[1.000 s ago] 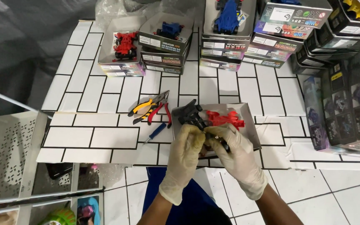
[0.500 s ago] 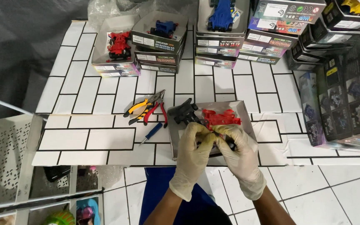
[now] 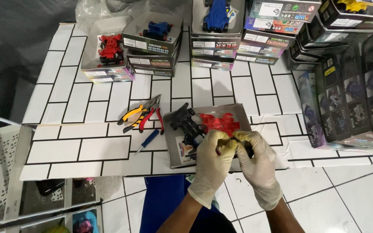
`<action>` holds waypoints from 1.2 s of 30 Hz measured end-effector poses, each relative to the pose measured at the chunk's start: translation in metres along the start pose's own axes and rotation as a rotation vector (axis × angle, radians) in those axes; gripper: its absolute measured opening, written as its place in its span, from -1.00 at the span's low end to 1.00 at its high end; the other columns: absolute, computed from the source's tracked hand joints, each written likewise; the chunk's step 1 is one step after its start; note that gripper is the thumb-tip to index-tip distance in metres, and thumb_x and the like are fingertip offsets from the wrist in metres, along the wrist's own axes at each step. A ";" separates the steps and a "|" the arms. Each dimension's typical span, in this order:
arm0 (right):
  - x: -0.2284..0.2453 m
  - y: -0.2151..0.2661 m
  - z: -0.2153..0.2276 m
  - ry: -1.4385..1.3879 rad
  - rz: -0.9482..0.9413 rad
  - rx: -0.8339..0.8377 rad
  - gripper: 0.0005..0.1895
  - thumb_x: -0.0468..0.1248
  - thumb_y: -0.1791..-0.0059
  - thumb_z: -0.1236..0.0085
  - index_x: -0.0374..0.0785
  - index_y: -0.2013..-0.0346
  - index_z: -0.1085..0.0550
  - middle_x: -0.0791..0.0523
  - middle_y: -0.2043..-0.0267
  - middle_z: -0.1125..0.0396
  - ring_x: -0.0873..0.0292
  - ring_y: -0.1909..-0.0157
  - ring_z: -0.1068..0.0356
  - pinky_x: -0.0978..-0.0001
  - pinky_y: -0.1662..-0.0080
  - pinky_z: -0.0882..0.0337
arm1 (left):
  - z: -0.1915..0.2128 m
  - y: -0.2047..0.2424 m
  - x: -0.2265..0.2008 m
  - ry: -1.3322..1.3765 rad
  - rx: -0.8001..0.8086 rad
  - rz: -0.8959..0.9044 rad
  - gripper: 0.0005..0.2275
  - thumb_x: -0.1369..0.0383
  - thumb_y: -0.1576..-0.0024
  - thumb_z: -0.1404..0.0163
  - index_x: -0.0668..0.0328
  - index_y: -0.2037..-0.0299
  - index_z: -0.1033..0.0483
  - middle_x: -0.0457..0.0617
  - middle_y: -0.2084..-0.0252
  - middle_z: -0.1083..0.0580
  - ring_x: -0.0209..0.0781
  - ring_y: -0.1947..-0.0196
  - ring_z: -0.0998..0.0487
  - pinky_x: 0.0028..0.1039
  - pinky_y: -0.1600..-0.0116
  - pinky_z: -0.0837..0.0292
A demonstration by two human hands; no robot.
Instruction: Assembling and packing toy car model kits using nippers and a screwdriver.
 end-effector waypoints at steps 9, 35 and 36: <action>-0.017 0.000 0.002 0.019 -0.128 0.024 -0.89 -0.44 0.08 -0.30 -0.23 0.31 -0.54 0.00 0.39 -0.47 -0.14 0.37 -0.50 0.12 0.33 -0.48 | -0.021 0.003 0.017 -0.047 0.065 -0.033 -0.84 0.52 0.06 -0.19 0.16 0.34 -0.47 0.03 0.44 -0.47 -0.01 0.38 -0.59 -0.44 0.28 -0.55; 0.016 -0.012 -0.030 -0.237 0.124 0.477 -0.71 -0.39 -0.05 -0.09 -0.20 -0.07 -0.37 0.03 -0.02 -0.25 0.06 -0.06 -0.31 0.28 -0.11 -0.45 | 0.035 -0.003 -0.014 -0.014 0.147 0.048 -0.77 0.41 -0.06 -0.13 0.19 0.11 -0.42 0.00 0.19 -0.50 -0.14 0.23 -0.56 -0.40 0.12 -0.55; 0.031 -0.017 -0.031 -0.312 0.132 0.522 -0.65 -0.43 -0.06 -0.03 -0.20 -0.15 -0.32 -0.01 -0.13 -0.24 0.04 -0.14 -0.31 0.30 -0.20 -0.44 | 0.038 -0.004 -0.014 -0.011 0.126 0.112 -0.75 0.39 -0.03 -0.16 0.17 0.12 -0.44 -0.06 0.21 -0.54 -0.20 0.25 -0.58 -0.44 0.14 -0.55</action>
Point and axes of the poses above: each hand's wrist, its own y-axis away from the middle knuckle, its own z-axis out of the back of the hand, x = y × z, the point moved 5 cm from there along -y, towards the middle knuckle
